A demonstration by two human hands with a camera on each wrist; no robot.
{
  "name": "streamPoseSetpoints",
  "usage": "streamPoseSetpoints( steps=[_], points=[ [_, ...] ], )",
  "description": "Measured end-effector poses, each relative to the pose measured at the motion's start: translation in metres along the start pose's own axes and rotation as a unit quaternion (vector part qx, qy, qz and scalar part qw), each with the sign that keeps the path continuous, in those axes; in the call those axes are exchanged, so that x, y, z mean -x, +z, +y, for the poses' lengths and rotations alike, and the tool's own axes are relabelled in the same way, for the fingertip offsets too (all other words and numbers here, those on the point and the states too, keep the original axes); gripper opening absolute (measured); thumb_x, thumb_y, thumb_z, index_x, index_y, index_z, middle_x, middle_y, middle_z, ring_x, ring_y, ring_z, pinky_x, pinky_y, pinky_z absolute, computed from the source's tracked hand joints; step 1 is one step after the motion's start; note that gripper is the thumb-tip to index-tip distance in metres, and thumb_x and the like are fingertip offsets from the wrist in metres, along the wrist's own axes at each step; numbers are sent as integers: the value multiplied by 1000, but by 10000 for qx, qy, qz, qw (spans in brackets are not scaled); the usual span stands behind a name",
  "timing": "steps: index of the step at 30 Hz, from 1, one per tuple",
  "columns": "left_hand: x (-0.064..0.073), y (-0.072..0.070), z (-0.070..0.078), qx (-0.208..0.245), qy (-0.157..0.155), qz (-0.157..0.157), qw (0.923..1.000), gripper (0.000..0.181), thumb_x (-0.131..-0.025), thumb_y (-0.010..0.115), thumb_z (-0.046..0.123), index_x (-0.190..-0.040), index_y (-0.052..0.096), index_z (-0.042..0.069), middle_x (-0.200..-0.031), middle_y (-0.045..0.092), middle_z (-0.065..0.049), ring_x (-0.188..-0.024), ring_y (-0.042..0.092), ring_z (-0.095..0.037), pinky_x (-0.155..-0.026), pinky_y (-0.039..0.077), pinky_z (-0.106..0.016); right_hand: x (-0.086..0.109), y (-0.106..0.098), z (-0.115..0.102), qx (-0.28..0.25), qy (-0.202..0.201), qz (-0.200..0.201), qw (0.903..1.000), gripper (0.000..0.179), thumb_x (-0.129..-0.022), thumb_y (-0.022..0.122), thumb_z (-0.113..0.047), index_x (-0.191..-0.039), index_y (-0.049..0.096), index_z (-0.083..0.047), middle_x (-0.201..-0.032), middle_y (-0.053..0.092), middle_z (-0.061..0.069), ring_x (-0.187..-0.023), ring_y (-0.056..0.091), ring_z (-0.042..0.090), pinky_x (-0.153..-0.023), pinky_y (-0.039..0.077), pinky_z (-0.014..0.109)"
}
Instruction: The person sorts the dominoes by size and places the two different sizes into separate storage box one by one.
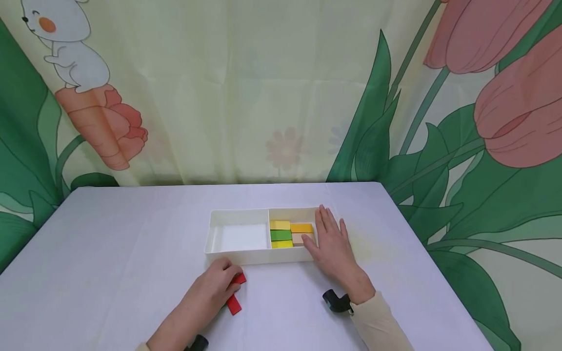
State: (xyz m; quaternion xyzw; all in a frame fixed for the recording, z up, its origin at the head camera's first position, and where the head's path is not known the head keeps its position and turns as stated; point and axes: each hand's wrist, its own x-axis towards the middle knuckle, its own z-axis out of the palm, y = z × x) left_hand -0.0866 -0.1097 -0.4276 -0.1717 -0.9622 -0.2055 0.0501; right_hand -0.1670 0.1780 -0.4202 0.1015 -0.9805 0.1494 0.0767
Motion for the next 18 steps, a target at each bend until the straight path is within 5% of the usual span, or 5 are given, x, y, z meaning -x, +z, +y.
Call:
streamPoseSetpoints(
  steps=[18],
  points=[
    [-2, 0, -1, -202, 152, 2, 9997, 27, -76, 84, 9, -100, 71, 14, -91, 56, 5, -81, 50, -7, -64, 51, -14, -3, -1, 1, -108, 45, -118, 9999, 80, -100, 46, -48, -157, 17, 0, -167, 13, 15, -155, 11, 34, -123, 7, 61]
  ],
)
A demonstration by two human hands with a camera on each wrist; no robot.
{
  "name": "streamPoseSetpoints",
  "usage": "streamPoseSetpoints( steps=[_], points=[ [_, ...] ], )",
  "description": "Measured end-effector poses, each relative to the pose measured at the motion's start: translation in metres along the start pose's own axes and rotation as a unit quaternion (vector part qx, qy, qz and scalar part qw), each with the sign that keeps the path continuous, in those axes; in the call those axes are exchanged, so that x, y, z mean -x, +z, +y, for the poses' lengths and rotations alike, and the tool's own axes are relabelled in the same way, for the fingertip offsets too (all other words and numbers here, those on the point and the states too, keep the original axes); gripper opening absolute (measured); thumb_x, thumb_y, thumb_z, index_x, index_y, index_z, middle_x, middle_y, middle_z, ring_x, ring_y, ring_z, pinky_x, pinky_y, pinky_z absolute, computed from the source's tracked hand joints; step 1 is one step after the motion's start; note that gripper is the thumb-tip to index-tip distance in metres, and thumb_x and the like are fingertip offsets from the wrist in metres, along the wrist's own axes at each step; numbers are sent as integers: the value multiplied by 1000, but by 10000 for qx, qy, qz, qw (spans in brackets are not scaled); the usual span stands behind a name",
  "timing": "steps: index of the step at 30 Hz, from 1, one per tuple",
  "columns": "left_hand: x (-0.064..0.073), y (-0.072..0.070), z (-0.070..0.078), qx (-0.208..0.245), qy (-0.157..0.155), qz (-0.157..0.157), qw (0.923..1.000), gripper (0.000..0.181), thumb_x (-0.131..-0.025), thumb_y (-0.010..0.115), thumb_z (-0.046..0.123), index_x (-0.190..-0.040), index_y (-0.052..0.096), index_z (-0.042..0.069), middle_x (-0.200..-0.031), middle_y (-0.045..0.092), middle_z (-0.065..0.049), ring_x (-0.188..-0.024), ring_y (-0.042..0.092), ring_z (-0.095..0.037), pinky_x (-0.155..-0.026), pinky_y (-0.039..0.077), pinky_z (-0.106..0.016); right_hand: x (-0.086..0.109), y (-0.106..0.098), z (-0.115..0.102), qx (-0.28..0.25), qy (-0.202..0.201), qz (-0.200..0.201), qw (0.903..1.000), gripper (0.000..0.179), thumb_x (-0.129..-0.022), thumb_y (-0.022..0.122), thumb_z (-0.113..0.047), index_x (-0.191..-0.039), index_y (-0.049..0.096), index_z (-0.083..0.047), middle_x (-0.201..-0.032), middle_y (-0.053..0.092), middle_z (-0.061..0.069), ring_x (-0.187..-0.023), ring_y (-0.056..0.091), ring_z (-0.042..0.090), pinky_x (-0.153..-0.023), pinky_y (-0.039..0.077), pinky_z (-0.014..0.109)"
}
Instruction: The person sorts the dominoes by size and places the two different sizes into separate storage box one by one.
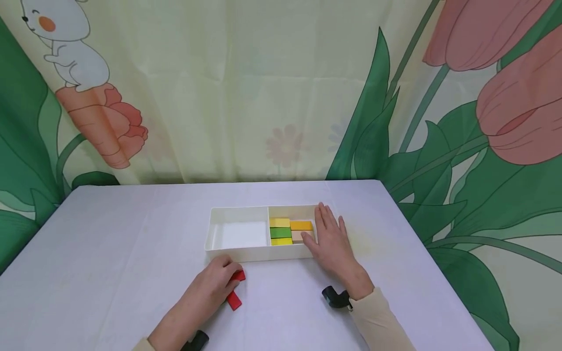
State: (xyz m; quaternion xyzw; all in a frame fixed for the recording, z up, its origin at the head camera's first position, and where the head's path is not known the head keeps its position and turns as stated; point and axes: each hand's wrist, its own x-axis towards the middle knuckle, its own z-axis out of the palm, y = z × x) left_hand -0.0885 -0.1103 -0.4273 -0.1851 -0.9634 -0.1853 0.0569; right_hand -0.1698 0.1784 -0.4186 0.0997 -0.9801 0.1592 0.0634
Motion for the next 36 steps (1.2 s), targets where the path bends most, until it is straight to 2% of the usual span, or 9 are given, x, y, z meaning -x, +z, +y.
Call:
streamPoseSetpoints(
  steps=[4, 8, 16, 23, 28, 32, 36],
  points=[
    [0, -1, 1, 163, -83, -66, 9998, 27, -77, 84, 9, -101, 72, 14, -91, 57, 5, -82, 50, -7, -65, 52, -14, 0, 0, 0, -14, -6, -9, 10000, 80, -100, 46, -48, -157, 17, 0, -167, 13, 15, -155, 11, 34, -123, 7, 61],
    [-2, -4, 2, 397, -293, -203, 9986, 27, -77, 84, 9, -101, 72, 14, -95, 59, 4, -85, 51, -7, -68, 54, -16, -1, 0, 0, -38, -32, -22, 10000, 79, -101, 45, -48, -157, 16, 0, -167, 12, 15, -155, 10, 33, -123, 6, 61],
    [-7, -13, 1, 1003, -730, -423, 9914, 26, -77, 84, 8, -99, 73, 16, -102, 62, 1, -88, 56, -11, -72, 59, -21, -2, -2, 0, -36, -79, -2, 10000, 79, -100, 46, -47, -157, 17, 0, -167, 14, 16, -155, 12, 34, -123, 8, 62],
    [-8, -16, -3, 1146, -715, -522, 9895, 27, -76, 85, 10, -100, 72, 16, -104, 62, -2, -90, 54, -13, -71, 58, -22, -1, -2, -1, -74, -19, -60, 10000, 80, -100, 46, -47, -157, 16, 0, -167, 13, 16, -155, 12, 34, -123, 8, 62],
    [-7, -21, -2, 1296, -424, -503, 9894, 28, -78, 84, 12, -103, 73, 18, -106, 65, 0, -94, 56, -13, -70, 56, -18, -1, -1, -1, -142, -3, -96, 9999, 80, -100, 47, -47, -157, 16, 0, -167, 12, 15, -155, 11, 33, -123, 7, 61],
    [-6, -30, -5, 1384, 315, -176, 9897, 31, -78, 83, 9, -106, 72, 16, -104, 67, 2, -91, 61, -12, -71, 58, -20, -2, 0, -1, -196, -24, -77, 9998, 80, -100, 47, -47, -157, 16, 0, -167, 12, 14, -155, 11, 33, -123, 7, 61],
    [-9, -37, -7, 1489, 951, 220, 9840, 34, -77, 83, 4, -108, 71, 13, -99, 68, 2, -84, 64, -10, -72, 60, -24, -2, -1, -1, -187, -15, -29, 9998, 80, -100, 48, -47, -157, 17, 0, -167, 13, 15, -155, 11, 33, -123, 8, 61]
  ],
)
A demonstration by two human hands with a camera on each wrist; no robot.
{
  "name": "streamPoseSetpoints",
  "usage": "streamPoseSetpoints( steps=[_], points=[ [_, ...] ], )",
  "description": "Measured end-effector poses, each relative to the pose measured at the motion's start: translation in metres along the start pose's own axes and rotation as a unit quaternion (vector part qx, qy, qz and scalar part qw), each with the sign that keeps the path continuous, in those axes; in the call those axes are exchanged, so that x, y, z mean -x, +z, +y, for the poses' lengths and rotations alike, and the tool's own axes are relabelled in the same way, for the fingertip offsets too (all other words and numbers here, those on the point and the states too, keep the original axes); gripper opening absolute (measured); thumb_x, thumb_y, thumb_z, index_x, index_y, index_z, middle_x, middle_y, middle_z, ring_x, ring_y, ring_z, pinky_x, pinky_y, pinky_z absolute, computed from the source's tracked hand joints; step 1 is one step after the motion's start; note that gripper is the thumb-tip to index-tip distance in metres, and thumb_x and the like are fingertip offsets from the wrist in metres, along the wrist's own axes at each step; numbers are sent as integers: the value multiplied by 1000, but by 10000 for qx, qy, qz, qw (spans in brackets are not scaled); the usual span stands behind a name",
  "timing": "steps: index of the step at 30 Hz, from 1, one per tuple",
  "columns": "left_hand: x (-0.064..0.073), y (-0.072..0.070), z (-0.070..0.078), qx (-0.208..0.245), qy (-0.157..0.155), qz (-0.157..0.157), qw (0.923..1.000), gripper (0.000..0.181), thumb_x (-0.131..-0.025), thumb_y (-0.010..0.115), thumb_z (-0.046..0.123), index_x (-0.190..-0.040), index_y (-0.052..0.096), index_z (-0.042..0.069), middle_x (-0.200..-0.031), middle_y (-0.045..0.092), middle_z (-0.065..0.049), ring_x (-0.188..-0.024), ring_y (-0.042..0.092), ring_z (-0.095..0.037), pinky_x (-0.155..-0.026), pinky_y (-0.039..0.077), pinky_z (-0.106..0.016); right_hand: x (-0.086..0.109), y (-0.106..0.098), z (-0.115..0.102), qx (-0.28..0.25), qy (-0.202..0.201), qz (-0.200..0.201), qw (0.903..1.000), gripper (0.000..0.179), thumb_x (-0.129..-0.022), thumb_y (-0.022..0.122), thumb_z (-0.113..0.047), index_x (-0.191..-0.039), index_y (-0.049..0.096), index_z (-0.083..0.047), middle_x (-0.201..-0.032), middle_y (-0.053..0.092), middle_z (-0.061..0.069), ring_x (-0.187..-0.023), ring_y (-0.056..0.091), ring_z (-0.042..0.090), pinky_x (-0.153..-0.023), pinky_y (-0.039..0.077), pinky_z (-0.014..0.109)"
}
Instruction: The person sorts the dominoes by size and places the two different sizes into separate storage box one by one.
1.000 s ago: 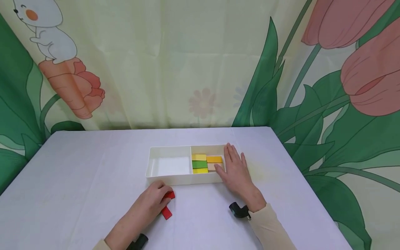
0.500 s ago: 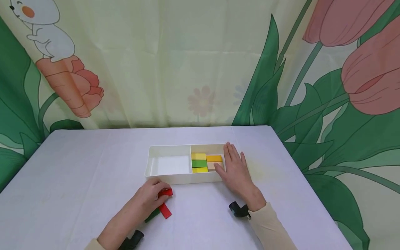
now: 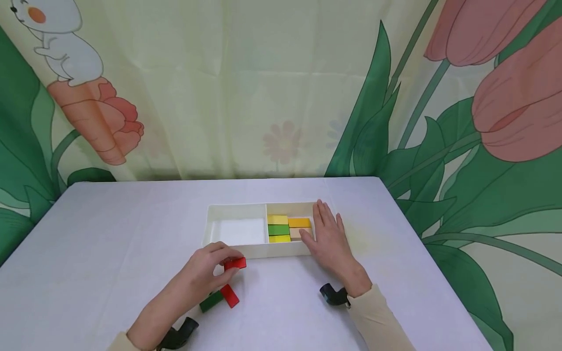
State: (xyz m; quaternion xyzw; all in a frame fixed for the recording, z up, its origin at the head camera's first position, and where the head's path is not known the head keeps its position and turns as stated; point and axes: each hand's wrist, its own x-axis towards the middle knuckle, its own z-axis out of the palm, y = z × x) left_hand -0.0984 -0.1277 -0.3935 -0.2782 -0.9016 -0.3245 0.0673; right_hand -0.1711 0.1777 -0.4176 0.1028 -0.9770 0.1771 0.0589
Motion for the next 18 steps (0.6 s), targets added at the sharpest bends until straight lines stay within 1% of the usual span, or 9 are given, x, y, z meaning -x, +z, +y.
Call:
streamPoseSetpoints(
  steps=[2, 5, 8, 10, 13, 16, 18],
  points=[
    [-4, -3, 0, 53, 71, 72, 9999, 35, -77, 83, 3, -109, 71, 13, -99, 69, 2, -83, 65, -8, -72, 60, -23, -1, 0, 0, 9, -6, 16, 10000, 80, -100, 48, -46, -157, 17, 1, -167, 13, 15, -155, 12, 33, -123, 8, 61],
    [-9, -4, 0, 104, -31, 113, 9999, 35, -77, 83, 5, -110, 72, 12, -100, 70, 3, -82, 65, -6, -72, 60, -23, -1, 0, 0, 2, -35, 37, 10000, 80, -100, 48, -46, -157, 17, 1, -167, 13, 15, -155, 12, 33, -123, 8, 61],
    [-13, -4, 0, 52, -87, 173, 9998, 33, -78, 83, 7, -108, 73, 12, -98, 70, 2, -79, 65, -4, -71, 60, -23, 0, 0, 0, -13, -60, 72, 10000, 80, -100, 48, -46, -157, 17, 1, -167, 14, 15, -155, 12, 33, -123, 9, 61],
    [-16, -5, 0, 8, -15, 214, 9998, 31, -78, 83, 6, -107, 73, 10, -96, 71, 1, -77, 66, -5, -71, 61, -25, 0, 0, -1, -17, -67, 82, 9999, 80, -100, 48, -46, -156, 18, 2, -167, 14, 16, -155, 12, 33, -123, 9, 62],
    [-19, -6, 0, -71, 71, 245, 9997, 30, -78, 82, 5, -107, 74, 9, -95, 71, 1, -77, 66, -6, -71, 60, -23, 1, -1, -1, -18, -48, 58, 10000, 80, -100, 48, -46, -156, 17, 2, -167, 14, 16, -155, 12, 33, -123, 9, 61],
    [-25, -8, -1, -68, 75, 287, 9995, 29, -79, 81, 5, -106, 75, 9, -93, 70, 1, -77, 66, -5, -71, 59, -19, 1, 0, -1, -28, -41, 59, 10000, 80, -100, 48, -46, -156, 17, 2, -167, 13, 16, -155, 12, 33, -123, 10, 61],
    [-29, -9, -3, -12, 60, 313, 9995, 28, -79, 81, 5, -106, 76, 10, -92, 69, 2, -76, 66, -5, -70, 59, -20, 1, 0, 0, -50, -24, 45, 10000, 80, -100, 48, -45, -157, 17, 1, -167, 13, 15, -155, 12, 33, -123, 9, 61]
  ],
)
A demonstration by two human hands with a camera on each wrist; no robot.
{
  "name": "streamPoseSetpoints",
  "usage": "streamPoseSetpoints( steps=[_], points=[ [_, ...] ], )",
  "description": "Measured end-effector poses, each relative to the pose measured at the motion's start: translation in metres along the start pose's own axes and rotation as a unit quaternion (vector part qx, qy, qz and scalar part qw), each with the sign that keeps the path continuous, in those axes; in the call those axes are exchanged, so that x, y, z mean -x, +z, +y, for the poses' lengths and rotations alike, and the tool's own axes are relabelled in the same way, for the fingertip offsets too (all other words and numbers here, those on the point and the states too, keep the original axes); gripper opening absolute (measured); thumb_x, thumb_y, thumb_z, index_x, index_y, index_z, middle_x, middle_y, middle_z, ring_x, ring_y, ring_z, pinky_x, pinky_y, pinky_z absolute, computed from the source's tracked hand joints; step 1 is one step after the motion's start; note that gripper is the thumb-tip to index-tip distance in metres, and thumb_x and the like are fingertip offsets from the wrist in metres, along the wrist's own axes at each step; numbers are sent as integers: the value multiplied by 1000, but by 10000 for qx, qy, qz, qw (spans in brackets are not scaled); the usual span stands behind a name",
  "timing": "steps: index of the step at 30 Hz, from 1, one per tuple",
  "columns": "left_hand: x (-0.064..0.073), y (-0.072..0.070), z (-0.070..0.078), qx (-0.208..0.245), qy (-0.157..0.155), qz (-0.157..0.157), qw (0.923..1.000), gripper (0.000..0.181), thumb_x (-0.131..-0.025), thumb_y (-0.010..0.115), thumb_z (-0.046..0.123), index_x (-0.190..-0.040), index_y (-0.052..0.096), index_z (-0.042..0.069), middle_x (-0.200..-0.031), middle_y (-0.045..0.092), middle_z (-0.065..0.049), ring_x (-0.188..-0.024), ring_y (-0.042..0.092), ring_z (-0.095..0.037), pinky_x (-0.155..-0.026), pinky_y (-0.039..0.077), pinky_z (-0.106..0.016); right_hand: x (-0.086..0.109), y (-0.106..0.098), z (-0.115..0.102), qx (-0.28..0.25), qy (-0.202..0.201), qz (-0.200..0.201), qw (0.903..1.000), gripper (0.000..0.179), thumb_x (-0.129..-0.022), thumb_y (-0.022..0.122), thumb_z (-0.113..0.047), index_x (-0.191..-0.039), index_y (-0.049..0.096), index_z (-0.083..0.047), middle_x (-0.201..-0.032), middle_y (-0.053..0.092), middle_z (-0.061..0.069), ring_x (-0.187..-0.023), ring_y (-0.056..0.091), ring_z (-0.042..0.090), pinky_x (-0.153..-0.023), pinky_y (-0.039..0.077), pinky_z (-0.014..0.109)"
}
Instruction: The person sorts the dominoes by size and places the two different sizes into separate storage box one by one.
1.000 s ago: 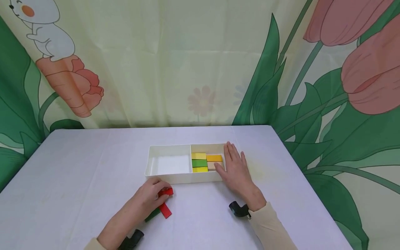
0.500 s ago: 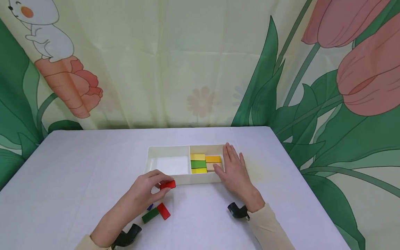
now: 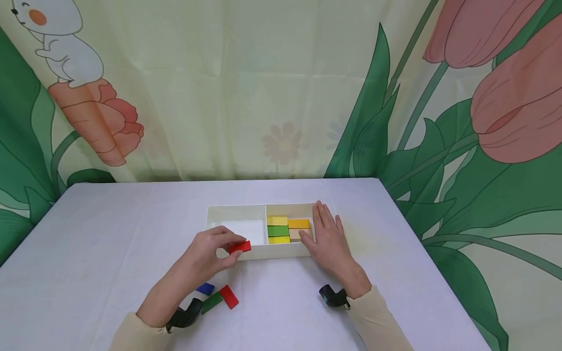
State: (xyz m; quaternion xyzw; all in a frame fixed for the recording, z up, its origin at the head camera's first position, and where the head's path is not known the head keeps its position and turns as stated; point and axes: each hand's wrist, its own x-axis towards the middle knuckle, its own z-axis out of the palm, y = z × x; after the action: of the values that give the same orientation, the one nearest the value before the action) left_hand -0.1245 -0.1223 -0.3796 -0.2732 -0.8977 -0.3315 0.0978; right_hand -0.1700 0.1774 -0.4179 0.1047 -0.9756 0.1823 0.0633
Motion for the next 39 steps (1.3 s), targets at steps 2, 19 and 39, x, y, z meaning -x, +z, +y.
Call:
streamPoseSetpoints(
  steps=[2, 19, 39],
  points=[
    [-4, 0, -3, 84, -22, 31, 10000, 26, -80, 80, 4, -105, 77, 11, -91, 69, 3, -76, 66, -5, -70, 59, -22, 0, 1, 0, -17, 8, 7, 10000, 79, -100, 48, -45, -157, 17, 1, -167, 13, 15, -155, 12, 33, -123, 9, 61],
    [-39, 10, -25, 160, -152, -132, 9997, 26, -81, 79, 3, -107, 76, 8, -96, 71, -4, -81, 67, -14, -74, 62, -35, -2, 2, 0, -101, 50, -34, 9999, 80, -100, 49, -45, -157, 16, 1, -167, 12, 15, -155, 12, 34, -123, 8, 61],
    [-77, 37, -39, -568, -780, -623, 9934, 24, -81, 80, 6, -105, 77, 5, -95, 74, -7, -85, 64, -19, -79, 60, -31, -3, 2, 3, -167, 21, -28, 9999, 80, -100, 49, -45, -157, 16, 1, -167, 12, 15, -155, 12, 33, -123, 8, 60]
  ],
)
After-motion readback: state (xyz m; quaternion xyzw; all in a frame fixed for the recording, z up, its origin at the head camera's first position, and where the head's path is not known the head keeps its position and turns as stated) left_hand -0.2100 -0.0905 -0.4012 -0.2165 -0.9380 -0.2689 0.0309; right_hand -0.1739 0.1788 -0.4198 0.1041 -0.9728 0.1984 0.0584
